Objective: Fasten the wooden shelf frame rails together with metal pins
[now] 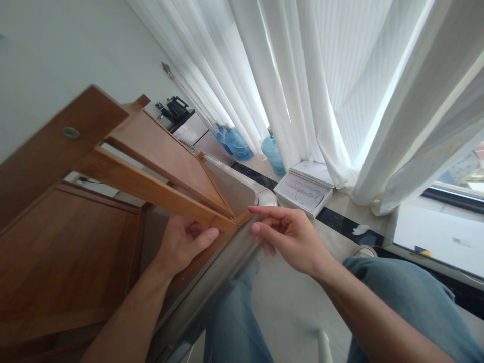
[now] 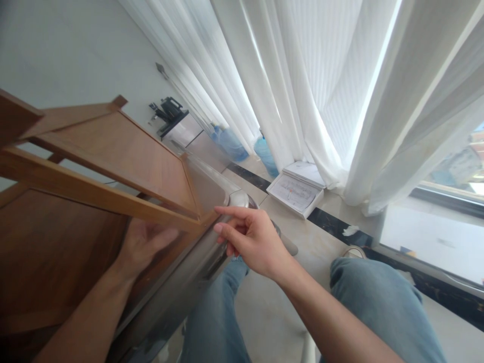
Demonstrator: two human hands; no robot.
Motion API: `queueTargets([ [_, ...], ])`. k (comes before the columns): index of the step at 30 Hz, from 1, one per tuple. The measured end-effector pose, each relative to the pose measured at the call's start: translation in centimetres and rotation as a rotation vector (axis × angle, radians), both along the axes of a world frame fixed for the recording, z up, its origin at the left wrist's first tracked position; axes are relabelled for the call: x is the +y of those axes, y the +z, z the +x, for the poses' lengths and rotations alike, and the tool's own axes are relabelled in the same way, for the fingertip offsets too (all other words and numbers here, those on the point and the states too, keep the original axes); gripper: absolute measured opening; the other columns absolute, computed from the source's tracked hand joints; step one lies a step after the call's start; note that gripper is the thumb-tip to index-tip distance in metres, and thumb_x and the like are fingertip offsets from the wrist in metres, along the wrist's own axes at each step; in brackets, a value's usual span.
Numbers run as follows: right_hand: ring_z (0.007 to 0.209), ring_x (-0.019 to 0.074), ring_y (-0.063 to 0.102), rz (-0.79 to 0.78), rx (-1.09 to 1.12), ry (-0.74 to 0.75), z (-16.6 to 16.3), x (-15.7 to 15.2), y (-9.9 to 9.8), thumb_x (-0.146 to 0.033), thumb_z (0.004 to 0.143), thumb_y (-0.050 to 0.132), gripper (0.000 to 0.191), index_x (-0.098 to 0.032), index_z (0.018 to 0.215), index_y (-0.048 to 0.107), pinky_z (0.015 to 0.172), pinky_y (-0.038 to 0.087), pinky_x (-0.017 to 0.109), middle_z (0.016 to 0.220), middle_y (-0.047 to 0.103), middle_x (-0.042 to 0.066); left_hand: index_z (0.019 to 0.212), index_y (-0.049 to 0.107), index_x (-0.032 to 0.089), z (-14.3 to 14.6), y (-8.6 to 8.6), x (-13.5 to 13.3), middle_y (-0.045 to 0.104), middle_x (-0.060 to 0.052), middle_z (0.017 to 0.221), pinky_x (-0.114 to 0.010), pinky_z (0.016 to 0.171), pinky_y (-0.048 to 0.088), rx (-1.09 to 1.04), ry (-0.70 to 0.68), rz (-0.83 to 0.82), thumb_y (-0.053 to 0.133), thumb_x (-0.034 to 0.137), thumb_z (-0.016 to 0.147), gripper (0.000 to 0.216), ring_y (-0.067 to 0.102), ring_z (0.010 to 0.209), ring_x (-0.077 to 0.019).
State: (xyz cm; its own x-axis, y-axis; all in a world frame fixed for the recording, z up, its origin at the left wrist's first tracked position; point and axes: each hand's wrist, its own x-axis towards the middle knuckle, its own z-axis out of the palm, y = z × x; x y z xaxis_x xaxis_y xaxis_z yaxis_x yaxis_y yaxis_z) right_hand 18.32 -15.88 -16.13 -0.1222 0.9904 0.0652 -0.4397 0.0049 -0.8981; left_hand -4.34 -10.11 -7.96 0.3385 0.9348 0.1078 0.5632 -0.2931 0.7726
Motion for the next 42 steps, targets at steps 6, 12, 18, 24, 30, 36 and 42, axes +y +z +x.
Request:
queueTargets([
  [6, 0.050, 0.0106, 0.064, -0.006, 0.040, -0.019, 0.1, 0.0, 0.0, -0.039, 0.087, 0.078, 0.045, -0.015, 0.124, 0.071, 0.049, 0.054, 0.023, 0.071, 0.074, 0.002, 0.091, 0.074, 0.018, 1.2, 0.2, -0.4, 0.079, -0.003, 0.086, -0.029, 0.069, 0.063, 0.045, 0.069, 0.019, 0.083, 0.028, 0.067, 0.027, 0.076, 0.078, -0.0229],
  [12, 0.090, 0.0231, 0.080, -0.112, 0.226, 0.037, 1.8, -0.3, 0.3, -0.036, 0.080, 0.086, 0.046, -0.016, 0.119, 0.072, 0.084, 0.067, 0.037, 0.094, 0.082, 0.009, 0.101, 0.073, 0.016, 2.3, 0.1, -0.7, 0.080, -0.006, 0.099, -0.032, 0.073, 0.064, 0.147, 0.071, 0.076, 0.087, 0.032, 0.065, 0.042, 0.077, 0.091, -0.0270],
  [18, 0.102, 0.0256, 0.078, -0.142, 0.174, 0.040, 3.0, -0.6, 0.0, -0.037, 0.077, 0.088, 0.038, -0.017, 0.108, 0.077, 0.091, 0.065, 0.035, 0.104, 0.081, 0.011, 0.101, 0.076, 0.018, 2.0, 0.5, -1.1, 0.080, -0.006, 0.100, -0.032, 0.077, 0.061, 0.413, 0.034, 0.137, 0.080, 0.043, 0.075, 0.036, 0.076, 0.094, -0.0271],
  [24, 0.096, 0.0271, 0.079, -0.207, 0.054, -0.127, 2.8, -0.5, -0.4, -0.045, 0.074, 0.088, 0.036, -0.016, 0.095, 0.082, 0.087, 0.067, 0.038, 0.096, 0.082, 0.010, 0.074, 0.072, 0.021, 1.8, 1.7, -2.3, 0.075, -0.001, 0.071, -0.027, 0.058, 0.048, 0.702, -0.013, 0.127, 0.070, 0.052, 0.083, 0.032, 0.070, 0.066, -0.0207],
  [30, 0.086, 0.0244, 0.079, -0.148, -0.001, -0.171, 3.0, -0.8, -1.1, -0.046, 0.076, 0.086, 0.037, -0.022, 0.104, 0.082, 0.086, 0.068, 0.040, 0.089, 0.082, 0.006, 0.059, 0.058, 0.021, 1.9, 1.3, -3.4, 0.060, 0.004, 0.054, -0.025, 0.050, 0.036, 0.702, 0.035, 0.238, 0.071, 0.045, 0.085, 0.038, 0.057, 0.051, -0.0132],
  [36, 0.084, 0.0217, 0.076, 0.067, -0.187, -0.223, 2.8, -1.7, -0.7, -0.039, 0.086, 0.079, 0.026, -0.023, 0.106, 0.082, 0.077, 0.064, 0.033, 0.094, 0.081, 0.006, 0.078, 0.066, 0.022, 2.3, -0.1, -4.0, 0.070, 0.002, 0.075, -0.025, 0.064, 0.043, 0.654, 0.058, 0.436, 0.066, 0.036, 0.093, 0.020, 0.066, 0.070, -0.0146],
  [42, 0.083, 0.0202, 0.072, 0.153, -0.252, -0.210, 2.0, -2.8, 0.7, -0.042, 0.094, 0.069, 0.025, -0.020, 0.095, 0.082, 0.072, 0.057, 0.030, 0.092, 0.078, 0.007, 0.082, 0.067, 0.022, 2.1, -1.1, -3.6, 0.074, 0.001, 0.081, -0.026, 0.068, 0.045, 0.574, 0.057, 0.430, 0.062, 0.037, 0.096, 0.021, 0.069, 0.076, -0.0157],
])
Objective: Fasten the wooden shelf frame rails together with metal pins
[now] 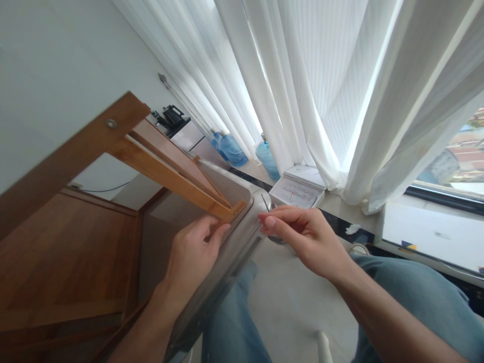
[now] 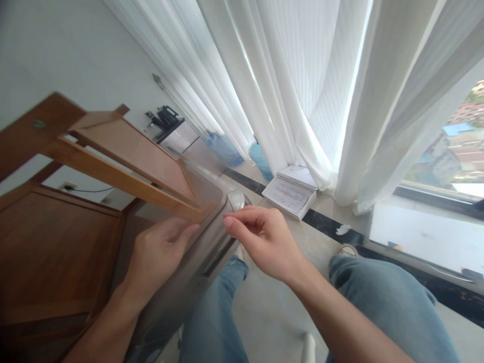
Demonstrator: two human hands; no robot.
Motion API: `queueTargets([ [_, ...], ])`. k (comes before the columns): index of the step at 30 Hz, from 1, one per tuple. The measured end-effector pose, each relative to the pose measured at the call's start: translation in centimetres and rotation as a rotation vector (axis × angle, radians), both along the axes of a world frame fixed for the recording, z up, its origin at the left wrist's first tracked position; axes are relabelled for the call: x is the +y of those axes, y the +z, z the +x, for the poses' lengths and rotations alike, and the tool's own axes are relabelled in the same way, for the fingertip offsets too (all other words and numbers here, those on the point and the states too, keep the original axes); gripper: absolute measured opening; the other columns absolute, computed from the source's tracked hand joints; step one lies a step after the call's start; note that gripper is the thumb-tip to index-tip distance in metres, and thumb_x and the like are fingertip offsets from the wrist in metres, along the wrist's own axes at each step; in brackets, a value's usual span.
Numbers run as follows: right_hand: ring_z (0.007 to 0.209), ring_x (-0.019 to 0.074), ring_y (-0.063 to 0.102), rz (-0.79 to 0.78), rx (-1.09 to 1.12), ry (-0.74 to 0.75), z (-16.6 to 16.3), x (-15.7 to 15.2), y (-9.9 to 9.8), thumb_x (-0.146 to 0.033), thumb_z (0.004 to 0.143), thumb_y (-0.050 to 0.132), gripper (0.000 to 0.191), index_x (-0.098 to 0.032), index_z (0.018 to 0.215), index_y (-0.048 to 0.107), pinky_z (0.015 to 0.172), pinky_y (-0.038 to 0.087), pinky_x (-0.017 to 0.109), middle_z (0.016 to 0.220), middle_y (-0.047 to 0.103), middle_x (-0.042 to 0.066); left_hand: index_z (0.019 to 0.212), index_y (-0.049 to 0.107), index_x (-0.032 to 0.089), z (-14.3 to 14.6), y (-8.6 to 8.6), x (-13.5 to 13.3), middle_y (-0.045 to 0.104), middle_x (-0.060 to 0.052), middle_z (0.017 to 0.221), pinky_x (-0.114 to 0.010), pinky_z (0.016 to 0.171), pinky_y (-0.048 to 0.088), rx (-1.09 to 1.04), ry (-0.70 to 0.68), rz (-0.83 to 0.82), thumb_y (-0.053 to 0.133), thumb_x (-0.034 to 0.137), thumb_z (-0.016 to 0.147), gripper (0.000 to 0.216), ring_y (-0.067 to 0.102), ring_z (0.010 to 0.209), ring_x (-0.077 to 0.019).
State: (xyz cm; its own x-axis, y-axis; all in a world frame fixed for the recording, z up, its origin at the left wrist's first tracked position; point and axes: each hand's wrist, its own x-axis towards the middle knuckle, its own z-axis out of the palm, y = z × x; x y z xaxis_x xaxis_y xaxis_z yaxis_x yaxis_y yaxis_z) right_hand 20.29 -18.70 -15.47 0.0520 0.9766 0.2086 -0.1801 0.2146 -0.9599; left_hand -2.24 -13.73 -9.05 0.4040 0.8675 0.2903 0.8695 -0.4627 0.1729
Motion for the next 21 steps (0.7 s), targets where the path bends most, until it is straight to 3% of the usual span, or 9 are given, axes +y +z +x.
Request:
queueTargets([
  [3, 0.076, 0.0195, 0.070, -0.017, -0.004, 0.022, -0.7, -0.1, 0.2, -0.041, 0.097, 0.063, 0.030, -0.018, 0.091, 0.080, 0.068, 0.057, 0.031, 0.080, 0.075, 0.006, 0.085, 0.068, 0.022, -0.1, -0.3, 0.3, 0.075, -0.001, 0.084, -0.028, 0.070, 0.047, -0.001, 0.004, 0.007, 0.059, 0.038, 0.097, 0.022, 0.070, 0.078, -0.0180],
  [8, 0.077, 0.0205, 0.073, -0.023, 0.003, 0.047, -1.7, 0.5, -0.2, -0.031, 0.093, 0.066, 0.022, -0.019, 0.105, 0.079, 0.071, 0.060, 0.033, 0.088, 0.077, 0.008, 0.085, 0.068, 0.022, 0.1, -0.6, 0.2, 0.075, -0.001, 0.083, -0.030, 0.070, 0.047, -0.007, 0.004, 0.032, 0.058, 0.038, 0.097, 0.022, 0.070, 0.078, -0.0189],
  [12, 0.076, 0.0223, 0.076, -0.074, 0.078, 0.070, -1.9, 0.7, -0.4, -0.031, 0.091, 0.068, 0.027, -0.019, 0.113, 0.077, 0.074, 0.064, 0.036, 0.085, 0.080, 0.008, 0.082, 0.067, 0.022, 0.1, -0.7, 0.2, 0.074, -0.001, 0.081, -0.030, 0.068, 0.046, -0.007, 0.023, 0.021, 0.059, 0.038, 0.096, 0.023, 0.069, 0.076, -0.0192],
  [15, 0.081, 0.0229, 0.078, -0.048, 0.057, 0.001, -2.0, 0.6, -0.4, -0.031, 0.093, 0.066, 0.033, -0.021, 0.125, 0.070, 0.079, 0.065, 0.037, 0.090, 0.080, 0.006, 0.083, 0.067, 0.023, 0.1, -0.8, 0.2, 0.075, -0.002, 0.083, -0.030, 0.069, 0.046, -0.022, 0.023, 0.005, 0.058, 0.038, 0.096, 0.022, 0.070, 0.077, -0.0195],
  [17, 0.081, 0.0221, 0.078, -0.025, -0.025, -0.059, -2.0, 0.5, -0.3, -0.030, 0.094, 0.065, 0.029, -0.021, 0.122, 0.070, 0.077, 0.064, 0.035, 0.090, 0.081, 0.005, 0.083, 0.066, 0.022, 0.2, -0.7, 0.2, 0.075, -0.002, 0.083, -0.030, 0.069, 0.047, -0.024, 0.018, 0.003, 0.057, 0.038, 0.097, 0.023, 0.070, 0.078, -0.0198],
  [21, 0.073, 0.0200, 0.077, 0.003, -0.222, -0.151, -2.0, 0.5, 0.0, -0.029, 0.093, 0.066, 0.014, -0.022, 0.097, 0.077, 0.066, 0.061, 0.028, 0.080, 0.079, 0.002, 0.084, 0.065, 0.022, 0.3, -0.6, 0.1, 0.075, -0.004, 0.085, -0.030, 0.070, 0.046, -0.012, 0.025, -0.012, 0.056, 0.038, 0.097, 0.024, 0.070, 0.080, -0.0208],
])
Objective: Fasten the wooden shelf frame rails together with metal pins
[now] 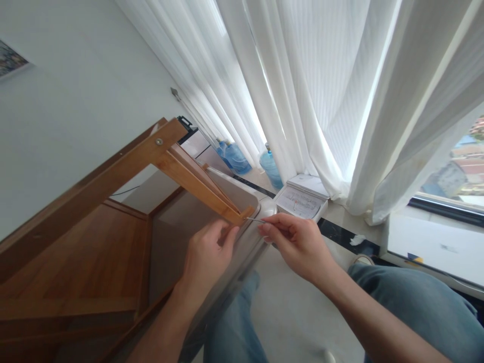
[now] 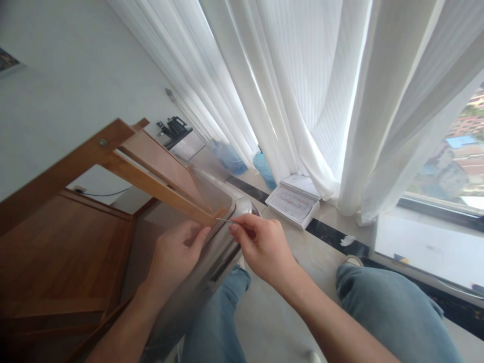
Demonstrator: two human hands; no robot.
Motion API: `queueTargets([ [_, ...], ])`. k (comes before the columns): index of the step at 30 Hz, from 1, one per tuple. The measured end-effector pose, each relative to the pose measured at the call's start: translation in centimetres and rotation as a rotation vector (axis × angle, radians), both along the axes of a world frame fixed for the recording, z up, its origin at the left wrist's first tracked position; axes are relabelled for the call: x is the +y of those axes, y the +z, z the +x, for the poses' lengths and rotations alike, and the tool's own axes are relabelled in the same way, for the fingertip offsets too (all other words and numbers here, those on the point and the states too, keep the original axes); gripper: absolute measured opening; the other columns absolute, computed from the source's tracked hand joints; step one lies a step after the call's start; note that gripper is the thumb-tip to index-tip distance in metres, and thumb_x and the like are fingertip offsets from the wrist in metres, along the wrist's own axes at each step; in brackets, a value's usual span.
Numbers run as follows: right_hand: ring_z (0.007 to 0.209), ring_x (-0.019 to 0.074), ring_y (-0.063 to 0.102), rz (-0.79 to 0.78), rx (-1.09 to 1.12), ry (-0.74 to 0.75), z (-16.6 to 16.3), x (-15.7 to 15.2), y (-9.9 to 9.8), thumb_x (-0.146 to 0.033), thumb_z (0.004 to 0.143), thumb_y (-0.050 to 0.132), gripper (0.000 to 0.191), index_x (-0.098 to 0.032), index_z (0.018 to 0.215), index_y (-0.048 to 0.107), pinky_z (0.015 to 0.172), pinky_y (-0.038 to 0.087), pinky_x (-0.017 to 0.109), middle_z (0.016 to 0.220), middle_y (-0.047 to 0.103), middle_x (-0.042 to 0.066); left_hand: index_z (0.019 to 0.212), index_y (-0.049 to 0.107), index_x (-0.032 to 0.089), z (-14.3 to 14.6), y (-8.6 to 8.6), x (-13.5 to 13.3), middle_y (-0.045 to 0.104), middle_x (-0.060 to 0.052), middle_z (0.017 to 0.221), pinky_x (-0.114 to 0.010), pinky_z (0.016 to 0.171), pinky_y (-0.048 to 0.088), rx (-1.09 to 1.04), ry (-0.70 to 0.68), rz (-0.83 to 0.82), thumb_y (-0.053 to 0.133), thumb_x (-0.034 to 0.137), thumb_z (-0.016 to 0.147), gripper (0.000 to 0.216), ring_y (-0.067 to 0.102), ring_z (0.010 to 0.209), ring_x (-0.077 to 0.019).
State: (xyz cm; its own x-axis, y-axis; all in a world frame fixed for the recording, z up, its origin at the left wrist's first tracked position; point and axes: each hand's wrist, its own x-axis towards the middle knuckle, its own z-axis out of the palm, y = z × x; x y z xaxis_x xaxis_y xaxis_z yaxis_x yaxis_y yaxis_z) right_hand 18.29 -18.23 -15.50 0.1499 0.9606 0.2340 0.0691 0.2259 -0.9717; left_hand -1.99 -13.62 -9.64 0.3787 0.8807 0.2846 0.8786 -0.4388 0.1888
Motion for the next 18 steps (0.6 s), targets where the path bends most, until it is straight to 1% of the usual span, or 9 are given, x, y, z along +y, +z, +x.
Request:
queueTargets([
  [2, 0.070, 0.0190, 0.076, 0.029, -0.067, -0.047, 0.0, 0.0, 0.1, -0.028, 0.092, 0.066, 0.013, -0.023, 0.095, 0.079, 0.064, 0.060, 0.027, 0.077, 0.079, 0.001, 0.084, 0.065, 0.022, 0.0, 0.1, 0.0, 0.075, -0.004, 0.085, -0.030, 0.069, 0.046, 0.002, 0.005, -0.011, 0.056, 0.038, 0.098, 0.023, 0.071, 0.081, -0.0211],
  [5, 0.070, 0.0192, 0.077, 0.087, -0.149, -0.085, -0.3, 0.0, 0.2, -0.025, 0.090, 0.067, 0.015, -0.023, 0.097, 0.080, 0.066, 0.060, 0.027, 0.080, 0.081, 0.001, 0.083, 0.064, 0.021, 0.0, 0.0, 0.0, 0.075, -0.004, 0.085, -0.030, 0.068, 0.046, 0.008, 0.003, -0.008, 0.056, 0.039, 0.098, 0.024, 0.071, 0.081, -0.0213],
  [8, 0.071, 0.0194, 0.078, 0.146, -0.203, -0.104, -0.7, 0.0, -0.1, -0.021, 0.089, 0.066, 0.017, -0.023, 0.096, 0.081, 0.066, 0.060, 0.026, 0.081, 0.082, 0.002, 0.083, 0.064, 0.022, 0.0, 0.0, 0.0, 0.075, -0.004, 0.085, -0.030, 0.068, 0.045, 0.014, 0.003, 0.000, 0.056, 0.039, 0.098, 0.024, 0.071, 0.081, -0.0213],
  [12, 0.068, 0.0174, 0.077, 0.203, -0.269, -0.154, -1.1, 0.1, -0.5, -0.018, 0.089, 0.065, 0.019, -0.022, 0.097, 0.082, 0.064, 0.058, 0.024, 0.082, 0.082, 0.001, 0.084, 0.065, 0.022, 0.0, -0.1, 0.0, 0.075, -0.004, 0.085, -0.030, 0.069, 0.045, 0.016, 0.007, -0.004, 0.056, 0.040, 0.098, 0.025, 0.070, 0.081, -0.0213],
  [18, 0.066, 0.0168, 0.075, 0.259, -0.395, -0.177, -1.2, 0.1, -0.7, -0.018, 0.093, 0.062, 0.020, -0.021, 0.099, 0.081, 0.063, 0.055, 0.025, 0.084, 0.082, 0.003, 0.085, 0.067, 0.021, -0.3, -0.1, 0.2, 0.076, -0.004, 0.085, -0.029, 0.070, 0.046, -0.005, -0.015, 0.000, 0.056, 0.039, 0.098, 0.025, 0.070, 0.080, -0.0202],
])
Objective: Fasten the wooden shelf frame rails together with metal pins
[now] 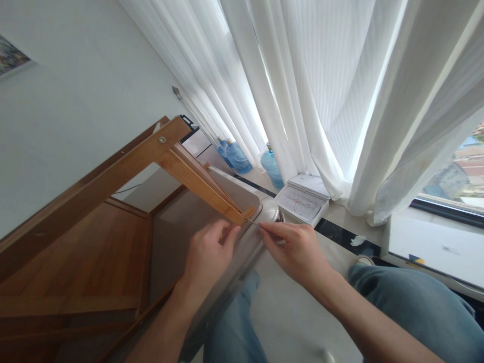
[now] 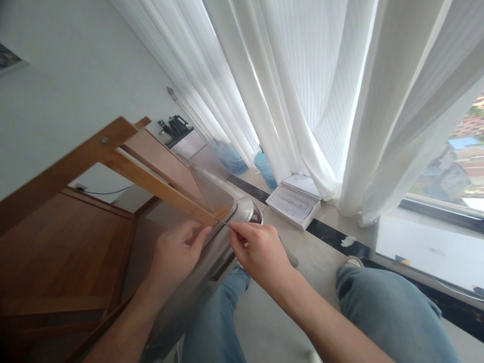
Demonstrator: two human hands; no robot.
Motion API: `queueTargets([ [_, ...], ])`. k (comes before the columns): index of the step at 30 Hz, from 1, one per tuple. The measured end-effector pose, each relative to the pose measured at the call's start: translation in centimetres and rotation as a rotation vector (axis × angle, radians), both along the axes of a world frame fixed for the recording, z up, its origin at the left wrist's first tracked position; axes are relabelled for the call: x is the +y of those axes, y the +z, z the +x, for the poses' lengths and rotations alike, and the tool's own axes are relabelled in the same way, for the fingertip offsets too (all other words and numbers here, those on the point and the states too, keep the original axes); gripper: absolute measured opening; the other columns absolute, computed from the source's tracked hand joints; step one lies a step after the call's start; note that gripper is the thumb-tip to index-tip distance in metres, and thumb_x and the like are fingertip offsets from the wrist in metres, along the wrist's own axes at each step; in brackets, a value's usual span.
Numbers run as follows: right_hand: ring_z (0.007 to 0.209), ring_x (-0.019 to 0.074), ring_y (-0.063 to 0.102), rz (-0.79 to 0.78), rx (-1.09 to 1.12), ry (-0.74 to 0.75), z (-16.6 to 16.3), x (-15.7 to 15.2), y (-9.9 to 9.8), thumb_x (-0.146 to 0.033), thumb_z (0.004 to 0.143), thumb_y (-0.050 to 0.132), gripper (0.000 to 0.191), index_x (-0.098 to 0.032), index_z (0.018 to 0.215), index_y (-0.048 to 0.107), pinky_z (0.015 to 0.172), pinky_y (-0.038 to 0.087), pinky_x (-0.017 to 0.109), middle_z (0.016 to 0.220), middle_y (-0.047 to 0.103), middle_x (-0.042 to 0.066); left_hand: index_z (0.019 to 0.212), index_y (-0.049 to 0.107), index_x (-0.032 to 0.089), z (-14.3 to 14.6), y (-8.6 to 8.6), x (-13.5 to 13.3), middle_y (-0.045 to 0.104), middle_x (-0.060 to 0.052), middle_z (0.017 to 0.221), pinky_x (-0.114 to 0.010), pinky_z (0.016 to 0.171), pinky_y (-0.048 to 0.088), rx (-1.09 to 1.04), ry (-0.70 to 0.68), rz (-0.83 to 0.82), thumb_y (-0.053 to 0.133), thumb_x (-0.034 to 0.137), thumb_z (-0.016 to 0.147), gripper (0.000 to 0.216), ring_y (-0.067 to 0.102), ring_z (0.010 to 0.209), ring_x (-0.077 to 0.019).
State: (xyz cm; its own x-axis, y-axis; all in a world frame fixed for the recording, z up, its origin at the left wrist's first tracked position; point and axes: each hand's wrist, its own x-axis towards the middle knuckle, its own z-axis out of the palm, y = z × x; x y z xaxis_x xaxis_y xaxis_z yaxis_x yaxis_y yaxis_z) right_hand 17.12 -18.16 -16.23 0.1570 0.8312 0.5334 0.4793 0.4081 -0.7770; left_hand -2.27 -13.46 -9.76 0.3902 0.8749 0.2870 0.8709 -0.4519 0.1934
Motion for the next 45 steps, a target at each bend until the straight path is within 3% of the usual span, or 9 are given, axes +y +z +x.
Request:
queueTargets([
  [12, 0.066, 0.0164, 0.074, 0.101, -0.187, -0.064, -0.4, -0.2, -0.5, -0.019, 0.099, 0.055, 0.022, -0.016, 0.105, 0.076, 0.061, 0.052, 0.025, 0.084, 0.080, 0.006, 0.082, 0.069, 0.022, 0.2, 0.5, 0.2, 0.077, -0.002, 0.080, -0.029, 0.066, 0.044, 0.009, 0.046, 0.003, 0.060, 0.042, 0.097, 0.026, 0.071, 0.076, -0.0194],
  [22, 0.057, 0.0134, 0.066, 0.221, -0.332, -0.135, -1.0, 0.0, -0.7, -0.015, 0.102, 0.051, 0.023, -0.010, 0.108, 0.073, 0.056, 0.050, 0.026, 0.071, 0.074, 0.004, 0.079, 0.070, 0.023, 0.4, 0.8, 0.2, 0.077, -0.002, 0.080, -0.029, 0.064, 0.045, 0.008, 0.058, 0.014, 0.062, 0.041, 0.095, 0.025, 0.071, 0.075, -0.0198],
  [31, 0.074, 0.0170, 0.072, 0.246, -0.485, -0.102, -0.8, -0.3, -0.8, -0.011, 0.100, 0.050, 0.027, -0.011, 0.118, 0.070, 0.065, 0.057, 0.025, 0.087, 0.078, 0.010, 0.080, 0.071, 0.023, 0.4, 0.7, 0.2, 0.078, -0.003, 0.080, -0.029, 0.064, 0.046, -0.003, 0.058, 0.011, 0.060, 0.044, 0.096, 0.029, 0.072, 0.075, -0.0202],
  [38, 0.054, 0.0145, 0.064, 0.226, -0.425, -0.201, -1.3, -0.3, -0.5, -0.011, 0.098, 0.054, 0.023, -0.007, 0.111, 0.073, 0.051, 0.048, 0.026, 0.066, 0.070, 0.004, 0.080, 0.070, 0.023, 0.3, 0.6, 0.1, 0.077, -0.002, 0.079, -0.029, 0.063, 0.044, -0.006, 0.058, 0.014, 0.061, 0.043, 0.096, 0.027, 0.071, 0.074, -0.0195],
  [45, 0.049, 0.0132, 0.064, 0.245, -0.444, -0.214, -1.7, -0.5, -0.6, -0.013, 0.099, 0.053, 0.024, -0.008, 0.109, 0.074, 0.048, 0.044, 0.026, 0.064, 0.072, 0.002, 0.080, 0.070, 0.023, 0.4, 0.8, -0.1, 0.077, -0.001, 0.079, -0.029, 0.065, 0.044, -0.020, 0.055, 0.006, 0.062, 0.041, 0.095, 0.026, 0.070, 0.073, -0.0186],
])
